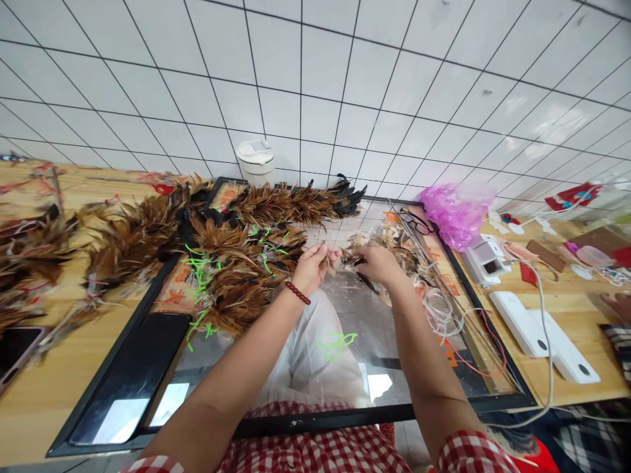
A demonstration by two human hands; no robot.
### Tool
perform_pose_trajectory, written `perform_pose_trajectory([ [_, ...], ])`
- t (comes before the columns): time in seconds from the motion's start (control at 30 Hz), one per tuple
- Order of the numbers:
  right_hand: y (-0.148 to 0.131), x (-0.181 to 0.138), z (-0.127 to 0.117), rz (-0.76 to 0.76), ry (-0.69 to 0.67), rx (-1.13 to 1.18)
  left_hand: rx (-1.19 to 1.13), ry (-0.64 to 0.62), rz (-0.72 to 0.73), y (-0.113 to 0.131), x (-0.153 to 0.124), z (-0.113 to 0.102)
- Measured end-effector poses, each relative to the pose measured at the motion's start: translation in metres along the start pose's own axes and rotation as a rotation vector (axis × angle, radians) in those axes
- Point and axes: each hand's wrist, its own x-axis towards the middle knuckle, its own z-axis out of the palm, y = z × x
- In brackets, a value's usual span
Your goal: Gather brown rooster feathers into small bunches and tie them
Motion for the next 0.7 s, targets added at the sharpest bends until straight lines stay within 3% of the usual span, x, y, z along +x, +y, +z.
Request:
perform_pose_trajectory([
  [0.1,-0.007,0.004,0.009,-0.061,-0.05,0.039,-0.072,0.003,-0.01,0.004,0.002,-0.003],
  [0.2,-0.008,0.008,0.01,-0.143,0.026,0.315,-0.097,0.014,-0.014,0.005,0.006,-0.005],
  [0.33,0.005,0.009,0.003,-0.071,-0.024,0.604,-0.132,0.045,-0.016,0.002,0.01,-0.009],
  [0.4,0.013,0.008,-0.002,0.032,0.018,0.507,-0.152,0.055,-0.021,0.002,0.012,-0.01],
  [0.47,0.018,0.006,-0.007,0.126,0.208,0.305,-0.152,0.058,-0.026,0.002,0.013,-0.01],
  [0.53,0.017,0.004,-0.008,0.091,0.325,0.161,-0.135,0.061,-0.026,0.002,0.013,-0.008],
  [0.7,-0.011,0.002,0.005,-0.292,0.053,-0.054,-0.116,0.047,-0.005,0.0,0.011,-0.005],
])
